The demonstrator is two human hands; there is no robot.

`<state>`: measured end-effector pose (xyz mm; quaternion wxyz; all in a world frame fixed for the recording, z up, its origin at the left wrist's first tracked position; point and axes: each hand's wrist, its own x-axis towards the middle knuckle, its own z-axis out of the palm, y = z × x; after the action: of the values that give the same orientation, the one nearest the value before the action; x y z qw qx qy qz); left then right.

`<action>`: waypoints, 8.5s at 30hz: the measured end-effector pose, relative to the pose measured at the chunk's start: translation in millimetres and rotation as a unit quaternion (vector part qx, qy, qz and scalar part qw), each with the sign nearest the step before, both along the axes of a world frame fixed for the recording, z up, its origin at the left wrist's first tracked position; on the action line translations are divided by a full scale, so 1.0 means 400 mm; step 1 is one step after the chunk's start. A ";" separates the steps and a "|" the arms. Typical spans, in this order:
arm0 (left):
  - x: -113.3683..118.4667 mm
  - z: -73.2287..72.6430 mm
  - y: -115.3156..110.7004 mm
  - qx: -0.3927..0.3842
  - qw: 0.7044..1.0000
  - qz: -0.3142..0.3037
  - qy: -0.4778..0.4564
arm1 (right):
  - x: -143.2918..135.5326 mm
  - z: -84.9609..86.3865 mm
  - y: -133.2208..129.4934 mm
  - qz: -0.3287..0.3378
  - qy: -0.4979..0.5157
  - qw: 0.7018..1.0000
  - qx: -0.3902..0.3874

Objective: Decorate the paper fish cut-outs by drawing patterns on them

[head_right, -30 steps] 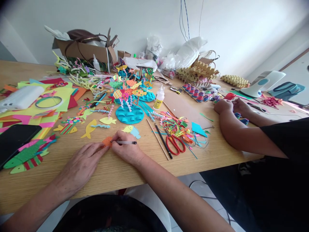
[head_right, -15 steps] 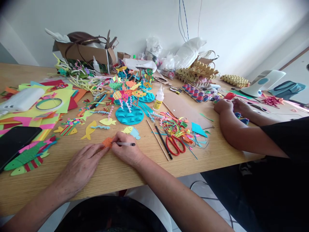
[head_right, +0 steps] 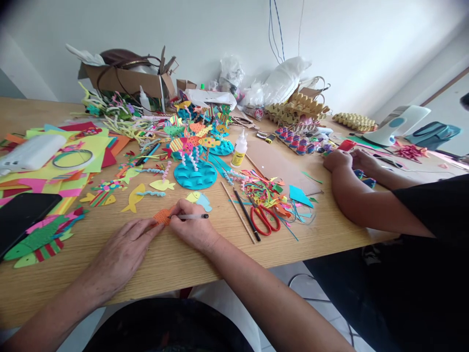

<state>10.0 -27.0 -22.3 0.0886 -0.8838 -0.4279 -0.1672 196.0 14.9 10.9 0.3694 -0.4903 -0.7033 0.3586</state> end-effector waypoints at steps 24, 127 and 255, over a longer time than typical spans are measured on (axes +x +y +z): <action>0.002 0.001 -0.001 0.031 0.999 -0.014 0.009 | -0.002 -0.004 -0.001 0.009 -0.018 1.000 0.011; 0.001 0.005 -0.002 0.006 1.000 -0.004 0.008 | 0.008 -0.009 0.012 -0.004 0.068 0.997 -0.039; 0.011 0.007 -0.005 0.004 1.000 0.006 0.018 | -0.004 -0.011 0.012 0.006 0.009 1.000 -0.014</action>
<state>14.5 -29.2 -19.4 0.1007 -0.8840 -0.4305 -0.1521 194.3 19.9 6.5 0.3665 -0.4876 -0.6981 0.3748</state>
